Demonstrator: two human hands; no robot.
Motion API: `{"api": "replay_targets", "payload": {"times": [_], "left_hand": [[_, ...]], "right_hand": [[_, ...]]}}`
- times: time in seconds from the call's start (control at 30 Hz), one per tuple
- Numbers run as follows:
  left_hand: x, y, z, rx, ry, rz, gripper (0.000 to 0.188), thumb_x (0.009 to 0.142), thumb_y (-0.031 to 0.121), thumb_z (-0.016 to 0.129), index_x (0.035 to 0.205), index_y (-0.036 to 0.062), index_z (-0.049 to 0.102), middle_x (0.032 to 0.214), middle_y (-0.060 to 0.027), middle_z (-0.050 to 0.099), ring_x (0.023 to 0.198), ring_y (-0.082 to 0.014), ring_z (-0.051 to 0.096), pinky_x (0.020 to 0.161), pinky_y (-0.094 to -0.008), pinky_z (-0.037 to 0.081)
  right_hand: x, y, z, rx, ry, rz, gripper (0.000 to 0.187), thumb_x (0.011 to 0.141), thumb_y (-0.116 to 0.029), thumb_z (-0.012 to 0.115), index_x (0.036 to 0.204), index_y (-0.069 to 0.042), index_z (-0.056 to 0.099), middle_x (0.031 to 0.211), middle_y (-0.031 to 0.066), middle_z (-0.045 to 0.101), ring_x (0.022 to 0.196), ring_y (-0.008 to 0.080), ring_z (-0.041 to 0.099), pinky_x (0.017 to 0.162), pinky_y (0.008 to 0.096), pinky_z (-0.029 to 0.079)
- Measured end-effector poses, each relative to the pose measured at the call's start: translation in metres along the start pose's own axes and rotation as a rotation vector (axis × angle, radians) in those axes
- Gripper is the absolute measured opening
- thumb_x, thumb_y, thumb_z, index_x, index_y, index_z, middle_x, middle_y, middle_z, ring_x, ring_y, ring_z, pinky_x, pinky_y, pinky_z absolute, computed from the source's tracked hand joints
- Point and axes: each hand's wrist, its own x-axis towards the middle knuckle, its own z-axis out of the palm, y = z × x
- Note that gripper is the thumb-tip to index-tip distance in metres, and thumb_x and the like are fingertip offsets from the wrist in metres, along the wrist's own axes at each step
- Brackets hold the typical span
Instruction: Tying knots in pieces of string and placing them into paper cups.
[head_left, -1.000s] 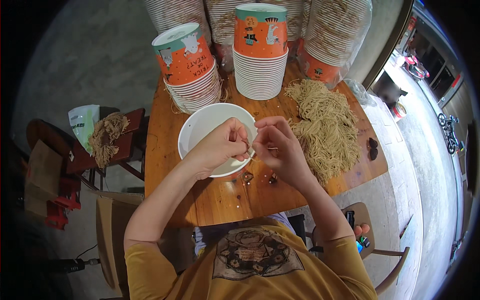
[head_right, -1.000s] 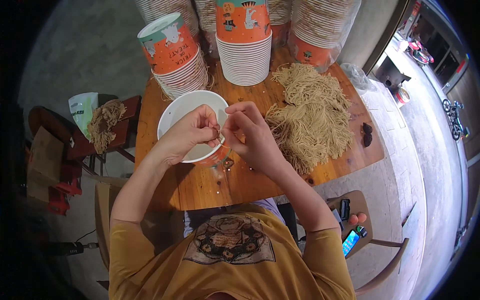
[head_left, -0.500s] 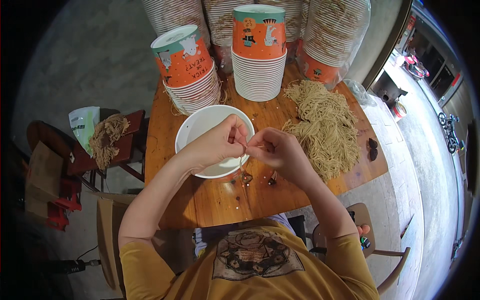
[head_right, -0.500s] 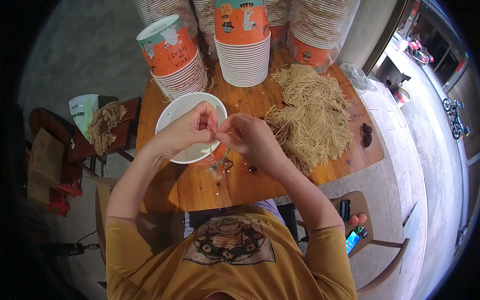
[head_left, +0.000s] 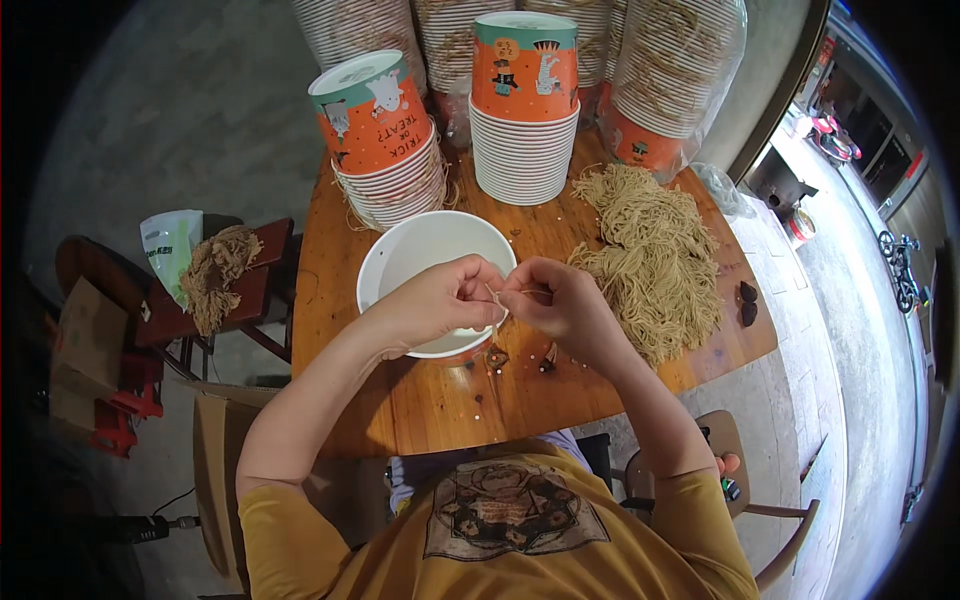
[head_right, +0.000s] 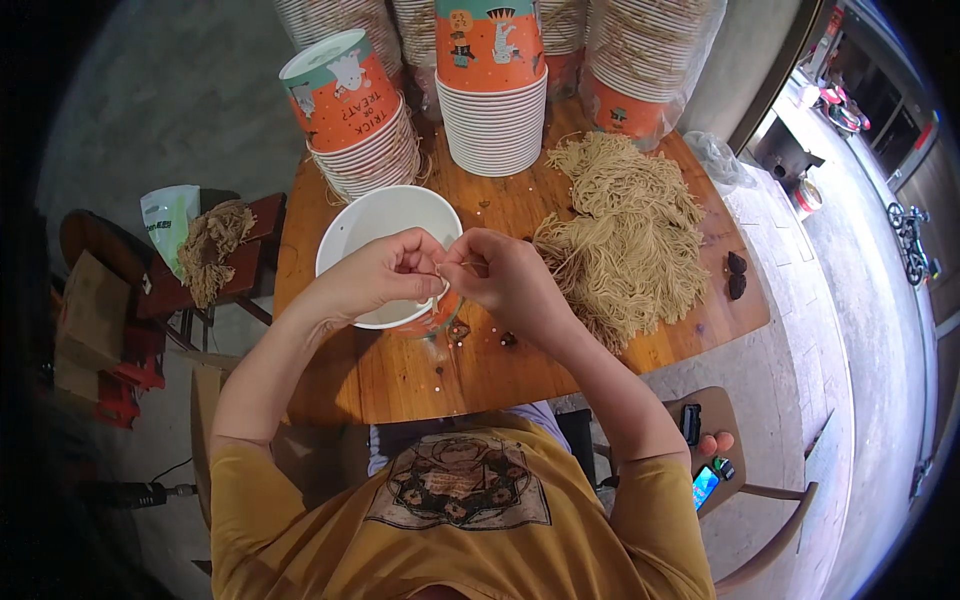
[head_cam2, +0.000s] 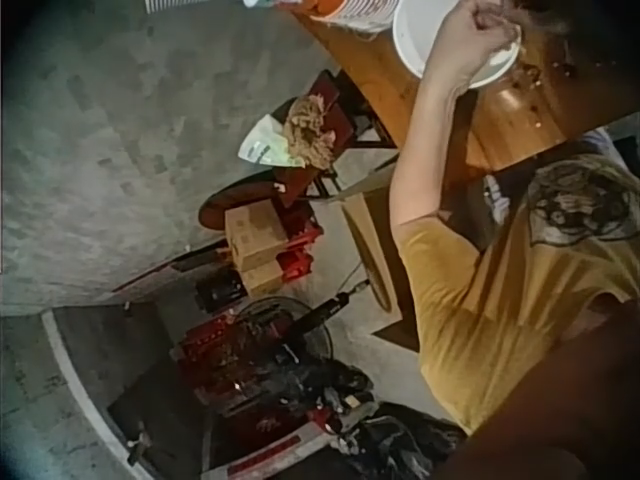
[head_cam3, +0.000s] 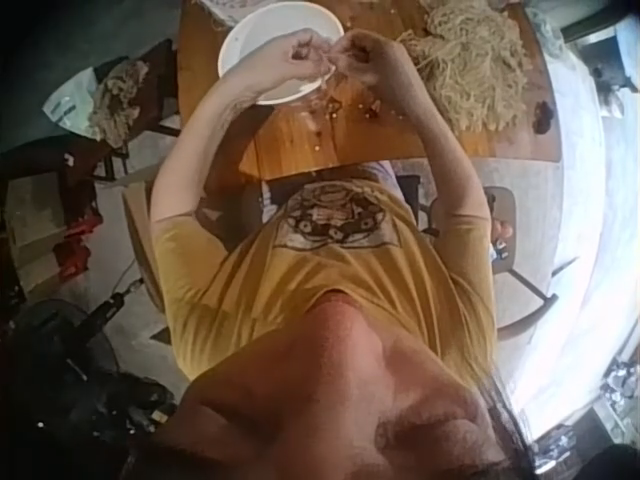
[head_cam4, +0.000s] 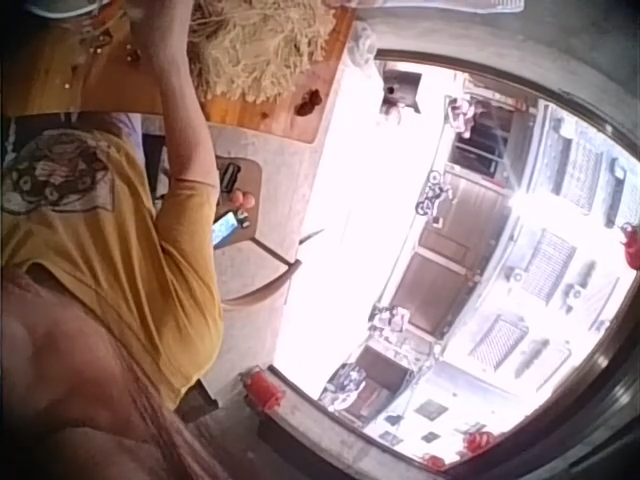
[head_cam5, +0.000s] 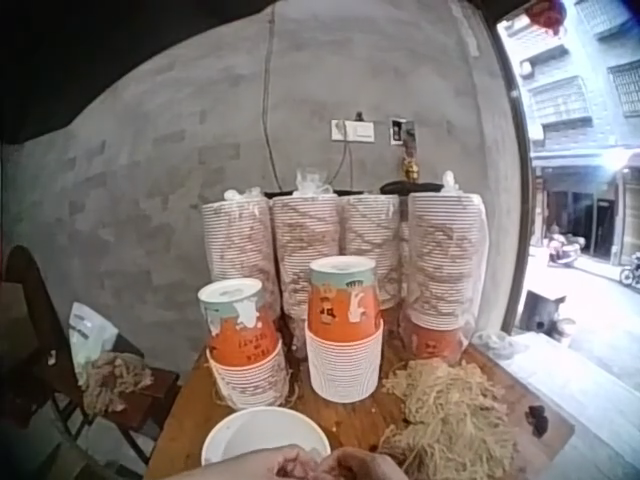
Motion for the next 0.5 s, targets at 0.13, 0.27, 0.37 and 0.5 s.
{"api": "replay_targets", "payload": {"times": [0.13, 0.27, 0.37, 0.5], "left_hand": [[0.001, -0.001, -0.001, 0.057, 0.022, 0.005, 0.018, 0.082, 0.009, 0.064, 0.098, 0.0044, 0.056, 0.081, 0.002, 0.053, 0.075, -0.0064, 0.05, 0.072, -0.0213, 0.041], [0.001, -0.002, -0.003, 0.088, 0.013, 0.023, 0.012, 0.081, 0.007, 0.063, 0.089, 0.0047, 0.056, 0.079, 0.0022, 0.052, 0.074, -0.0068, 0.048, 0.071, -0.0216, 0.041], [0.0, -0.001, -0.001, 0.166, 0.036, 0.083, 0.009, 0.081, 0.008, 0.063, 0.086, 0.0054, 0.055, 0.076, 0.0028, 0.051, 0.071, -0.007, 0.047, 0.067, -0.0228, 0.04], [-0.006, 0.002, 0.009, 0.389, 0.202, 0.146, 0.009, 0.083, 0.009, 0.061, 0.084, 0.0054, 0.052, 0.071, 0.0039, 0.048, 0.066, -0.0073, 0.044, 0.06, -0.0255, 0.039]], "right_hand": [[0.0, -0.001, 0.0, -0.011, -0.015, 0.013, 0.013, 0.085, -0.012, 0.066, 0.083, -0.002, 0.058, 0.064, -0.0084, 0.044, 0.06, 0.0012, 0.036, 0.052, 0.0199, 0.031], [-0.001, -0.001, 0.0, -0.003, -0.005, 0.008, 0.013, 0.085, -0.012, 0.066, 0.083, -0.002, 0.058, 0.064, -0.0092, 0.041, 0.06, 0.0011, 0.034, 0.052, 0.0197, 0.03], [-0.001, 0.0, 0.0, -0.005, 0.001, 0.002, 0.012, 0.085, -0.012, 0.066, 0.083, -0.002, 0.058, 0.064, -0.0094, 0.04, 0.06, 0.0011, 0.033, 0.052, 0.0197, 0.03], [-0.003, 0.0, 0.001, -0.025, 0.016, -0.023, 0.011, 0.085, -0.011, 0.065, 0.084, -0.003, 0.058, 0.064, -0.0093, 0.04, 0.06, 0.0014, 0.033, 0.052, 0.0198, 0.03]]}}
